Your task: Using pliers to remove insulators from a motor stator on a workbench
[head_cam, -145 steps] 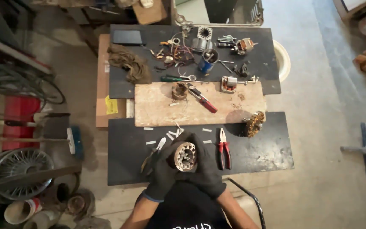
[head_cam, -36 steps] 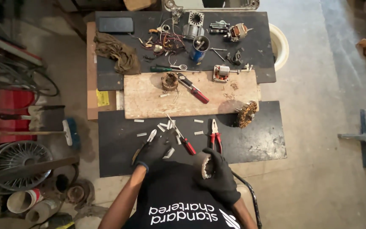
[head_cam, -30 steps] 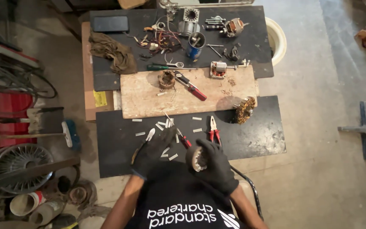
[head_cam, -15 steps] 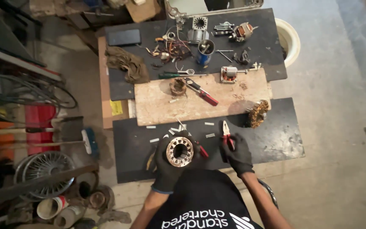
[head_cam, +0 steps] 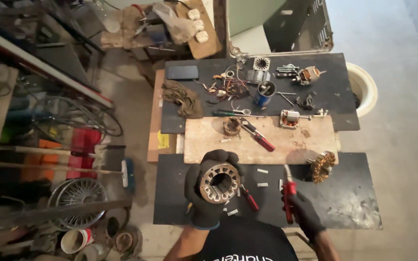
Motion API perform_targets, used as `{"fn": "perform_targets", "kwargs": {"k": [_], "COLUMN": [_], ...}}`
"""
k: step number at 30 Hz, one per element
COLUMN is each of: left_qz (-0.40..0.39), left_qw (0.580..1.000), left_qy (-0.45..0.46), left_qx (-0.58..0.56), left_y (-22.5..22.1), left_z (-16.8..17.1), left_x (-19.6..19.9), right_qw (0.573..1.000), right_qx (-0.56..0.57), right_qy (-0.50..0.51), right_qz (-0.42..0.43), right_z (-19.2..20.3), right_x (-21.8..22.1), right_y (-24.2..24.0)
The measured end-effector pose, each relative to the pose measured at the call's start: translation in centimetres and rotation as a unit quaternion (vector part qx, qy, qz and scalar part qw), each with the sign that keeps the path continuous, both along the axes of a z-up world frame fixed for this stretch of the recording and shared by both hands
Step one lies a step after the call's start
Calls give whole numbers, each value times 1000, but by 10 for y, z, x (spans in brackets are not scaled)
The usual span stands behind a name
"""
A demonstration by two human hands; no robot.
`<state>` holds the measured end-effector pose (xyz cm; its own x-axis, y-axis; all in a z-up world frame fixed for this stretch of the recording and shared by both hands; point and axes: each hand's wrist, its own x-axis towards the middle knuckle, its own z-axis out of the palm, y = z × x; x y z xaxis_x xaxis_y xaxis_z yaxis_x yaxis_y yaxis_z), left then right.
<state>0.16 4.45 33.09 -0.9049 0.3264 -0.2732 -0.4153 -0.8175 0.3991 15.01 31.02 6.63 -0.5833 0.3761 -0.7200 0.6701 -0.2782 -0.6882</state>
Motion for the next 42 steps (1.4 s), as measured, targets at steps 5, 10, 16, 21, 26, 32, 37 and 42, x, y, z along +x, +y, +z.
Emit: {"fn": "perform_targets", "kwargs": {"k": [5,10,16,21,26,32,37,42], "left_qz": [5,11,-17,-43,-100,-132,-164,-183], "left_qw": [996,986,975,969,963,965,961,953], "left_qy": [88,150,188,202,206,202,181,198], "left_qx": [34,67,118,136,144,108,130,135], "left_y": [8,14,18,14,12,9,6,6], "left_z": [7,12,18,6,2,14,7,7], "left_x": [1,0,12,13,12,14,13,11], "right_qw": [927,986,812,724,726,698,722,741], "right_qx": [-303,-163,-422,-470,-421,-476,-470,-442], "right_qy": [219,-33,304,331,297,305,230,208], "right_qz": [4,31,267,381,455,440,453,461], "right_z": [58,230,248,241,241,242,229,237], "right_x": [21,-18,-10,-30,-42,-51,-52,-52], "right_y": [-14,-65,-55,-42,-26,-25,-11,-4]}}
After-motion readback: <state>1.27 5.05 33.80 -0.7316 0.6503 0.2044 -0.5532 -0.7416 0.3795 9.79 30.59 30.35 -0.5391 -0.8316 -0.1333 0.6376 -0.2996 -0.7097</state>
